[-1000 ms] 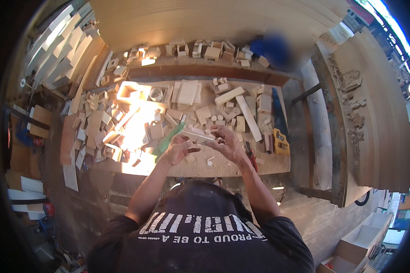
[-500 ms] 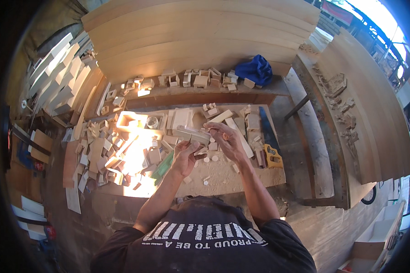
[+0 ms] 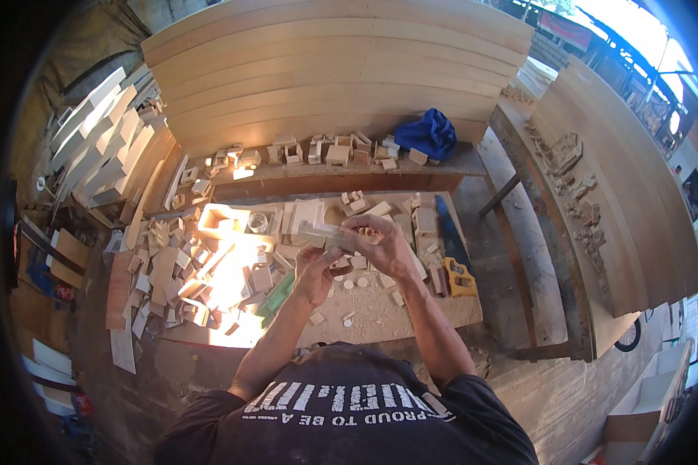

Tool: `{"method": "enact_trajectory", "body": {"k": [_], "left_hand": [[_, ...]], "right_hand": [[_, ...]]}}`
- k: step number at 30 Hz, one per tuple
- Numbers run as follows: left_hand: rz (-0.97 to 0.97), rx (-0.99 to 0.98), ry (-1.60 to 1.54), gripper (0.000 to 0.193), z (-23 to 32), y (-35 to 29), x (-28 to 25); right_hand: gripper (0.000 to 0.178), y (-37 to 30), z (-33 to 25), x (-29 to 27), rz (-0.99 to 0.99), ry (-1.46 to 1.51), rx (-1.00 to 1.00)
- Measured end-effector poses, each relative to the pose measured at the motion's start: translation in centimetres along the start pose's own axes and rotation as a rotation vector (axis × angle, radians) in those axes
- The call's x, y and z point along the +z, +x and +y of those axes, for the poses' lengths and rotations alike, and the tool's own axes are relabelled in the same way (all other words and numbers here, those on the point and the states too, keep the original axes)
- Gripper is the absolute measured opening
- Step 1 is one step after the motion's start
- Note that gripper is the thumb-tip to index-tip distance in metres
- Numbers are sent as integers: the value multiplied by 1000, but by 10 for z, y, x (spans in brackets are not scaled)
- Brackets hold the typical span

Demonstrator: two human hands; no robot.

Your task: The person picks up several small wooden blocks and fits them together by hand on a workbench covered in wood scraps.

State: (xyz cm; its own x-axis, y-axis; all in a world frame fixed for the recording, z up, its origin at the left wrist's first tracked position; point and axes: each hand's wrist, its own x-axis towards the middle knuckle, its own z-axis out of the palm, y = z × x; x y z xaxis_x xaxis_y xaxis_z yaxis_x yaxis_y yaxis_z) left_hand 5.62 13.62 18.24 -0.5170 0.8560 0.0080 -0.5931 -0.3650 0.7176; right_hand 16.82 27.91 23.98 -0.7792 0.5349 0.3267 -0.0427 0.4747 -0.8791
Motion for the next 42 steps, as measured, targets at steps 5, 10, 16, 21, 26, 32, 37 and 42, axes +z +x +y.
{"method": "enact_trajectory", "body": {"k": [5,10,16,21,26,32,37,42], "left_hand": [[-8,14,-14,24,-3,-2,-3],[-5,1,-45,25,-4,-5,-8],[-8,12,-55,27,-2,-10,-6],[-9,18,-23,27,-5,-15,-12],[-23,56,-34,26,-8,-20,-13],[-42,56,29,25,-9,-23,-19],[-7,0,30,28,6,-23,-7],[11,-44,27,31,16,-21,-3]], "right_hand": [[20,-2,1,2,15,22,-37],[15,-4,3,7,14,99,-45],[11,-8,12,12,15,240,-47],[10,-13,5,14,14,234,-64],[8,-19,-5,11,-53,284,-61],[9,-24,6,12,-77,262,-62],[18,-26,4,9,-24,483,1],[22,-30,16,12,21,655,51]]}}
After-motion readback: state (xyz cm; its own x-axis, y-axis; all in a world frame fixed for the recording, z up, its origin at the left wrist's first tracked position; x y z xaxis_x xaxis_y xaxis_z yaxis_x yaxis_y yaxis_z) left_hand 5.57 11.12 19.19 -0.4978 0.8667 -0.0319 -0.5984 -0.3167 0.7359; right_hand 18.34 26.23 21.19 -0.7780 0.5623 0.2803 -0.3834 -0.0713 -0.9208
